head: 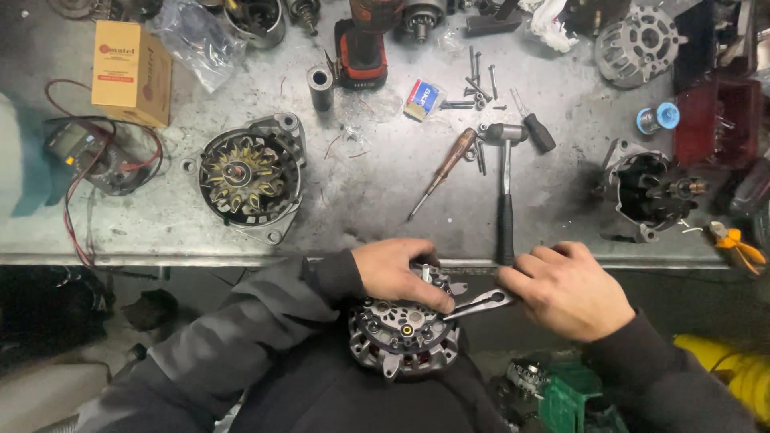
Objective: The person assembles an alternator by fitting a copper-wound stator into a metal housing. They then use pliers to manipulate and secure internal components within the alternator casing.
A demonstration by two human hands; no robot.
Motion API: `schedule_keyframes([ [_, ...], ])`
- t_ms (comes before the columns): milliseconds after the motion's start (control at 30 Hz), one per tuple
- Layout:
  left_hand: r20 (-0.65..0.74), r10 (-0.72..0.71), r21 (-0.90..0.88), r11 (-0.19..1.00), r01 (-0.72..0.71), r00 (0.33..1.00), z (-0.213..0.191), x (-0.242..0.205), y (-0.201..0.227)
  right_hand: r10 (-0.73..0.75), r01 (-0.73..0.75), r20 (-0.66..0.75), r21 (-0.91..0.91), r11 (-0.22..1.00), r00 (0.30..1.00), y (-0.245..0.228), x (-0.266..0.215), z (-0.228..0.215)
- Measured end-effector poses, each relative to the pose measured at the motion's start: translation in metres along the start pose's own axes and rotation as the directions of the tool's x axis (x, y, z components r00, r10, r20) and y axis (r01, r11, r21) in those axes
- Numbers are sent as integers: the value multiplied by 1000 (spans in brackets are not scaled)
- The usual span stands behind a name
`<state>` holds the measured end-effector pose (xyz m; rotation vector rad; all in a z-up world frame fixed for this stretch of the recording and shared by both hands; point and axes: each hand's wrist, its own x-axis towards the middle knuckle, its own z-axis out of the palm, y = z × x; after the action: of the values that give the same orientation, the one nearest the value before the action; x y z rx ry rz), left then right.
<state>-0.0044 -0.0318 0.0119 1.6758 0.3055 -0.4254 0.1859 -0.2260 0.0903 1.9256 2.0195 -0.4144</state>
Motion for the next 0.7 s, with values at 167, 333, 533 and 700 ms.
schedule_keyframes([
  [167,-34,36,22,999,-35,999,2,-2,-1,-64,65,40,-20,998,997,2,5,-6],
  [333,-74,-86,-10,996,85,994,3,-4,-9,243,-236,78,-85,968,967,-38,-20,-23],
  [533,-113,-100,19,995,103,989,8,-7,-9,454,-438,65,-176,882,888,-72,-37,-25],
  [700,-94,-124,37,991,128,988,7,-2,-8,584,-537,187,-250,806,790,-92,-45,-18],
])
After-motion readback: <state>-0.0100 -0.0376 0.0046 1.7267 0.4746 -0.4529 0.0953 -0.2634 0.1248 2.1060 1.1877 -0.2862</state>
